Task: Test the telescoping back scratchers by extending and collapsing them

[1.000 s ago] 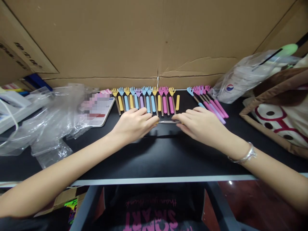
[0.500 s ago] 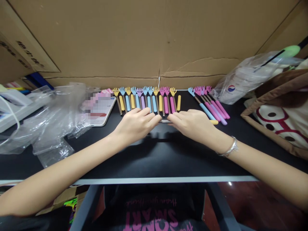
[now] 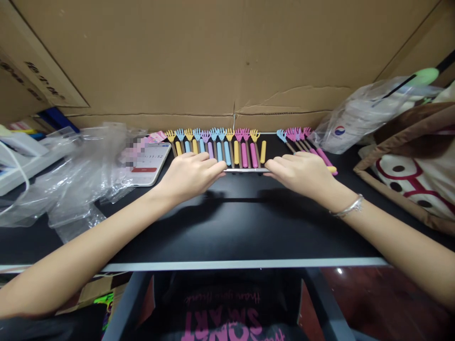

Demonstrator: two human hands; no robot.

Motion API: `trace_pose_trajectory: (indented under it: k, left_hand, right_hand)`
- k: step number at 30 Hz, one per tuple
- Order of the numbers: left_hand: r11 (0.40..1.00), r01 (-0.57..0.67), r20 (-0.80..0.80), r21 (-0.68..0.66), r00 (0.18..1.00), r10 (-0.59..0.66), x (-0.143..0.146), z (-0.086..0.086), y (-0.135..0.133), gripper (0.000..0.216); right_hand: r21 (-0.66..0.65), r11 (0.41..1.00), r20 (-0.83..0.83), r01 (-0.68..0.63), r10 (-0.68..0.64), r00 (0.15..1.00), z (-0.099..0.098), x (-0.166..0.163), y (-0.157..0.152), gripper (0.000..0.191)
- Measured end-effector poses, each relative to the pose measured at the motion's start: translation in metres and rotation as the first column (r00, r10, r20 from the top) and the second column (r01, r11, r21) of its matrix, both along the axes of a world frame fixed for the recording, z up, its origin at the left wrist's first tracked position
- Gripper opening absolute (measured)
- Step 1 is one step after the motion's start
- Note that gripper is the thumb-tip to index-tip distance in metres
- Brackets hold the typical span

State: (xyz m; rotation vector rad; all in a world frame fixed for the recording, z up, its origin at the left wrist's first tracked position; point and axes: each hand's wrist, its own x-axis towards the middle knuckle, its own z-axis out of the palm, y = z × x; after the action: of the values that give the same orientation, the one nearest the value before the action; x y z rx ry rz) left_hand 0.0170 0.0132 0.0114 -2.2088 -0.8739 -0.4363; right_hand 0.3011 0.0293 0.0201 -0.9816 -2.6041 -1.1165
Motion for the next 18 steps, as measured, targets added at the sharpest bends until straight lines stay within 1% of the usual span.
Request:
trace_pose_trajectory:
  k: [3, 6, 9, 13, 18]
  left_hand:
    - [1.000, -0.003, 0.007, -0.030, 1.000, 0.003, -0.008, 0.001, 0.006, 0.030]
    - [0.997, -0.009, 0.009, -0.072, 1.000, 0.010, -0.013, 0.002, 0.010, 0.032]
    - [0.995, -0.013, -0.007, -0.100, 1.000, 0.012, -0.014, 0.001, 0.011, 0.034]
    - [0.995, -0.031, -0.024, -0.095, 0.999, 0.029, -0.015, -0.001, 0.009, 0.036]
    - [0.997, -0.015, 0.000, -0.069, 1.000, 0.015, -0.011, -0.003, 0.009, 0.035]
  right_hand:
    - [-0.003, 0.999, 0.002, 0.052, -0.052, 0.999, 0.001, 0.022, 0.009, 0.045]
    - [-0.019, 0.997, 0.010, 0.073, -0.073, 0.997, 0.000, 0.042, 0.017, 0.046]
    - [-0.049, 0.995, 0.013, 0.082, -0.082, 0.997, -0.003, 0.052, 0.019, 0.047]
    - [-0.049, 0.998, -0.012, 0.050, -0.050, 0.999, -0.007, 0.047, 0.017, 0.045]
    - [-0.037, 0.999, -0.132, -0.032, 0.027, 0.991, -0.008, 0.021, 0.004, 0.034]
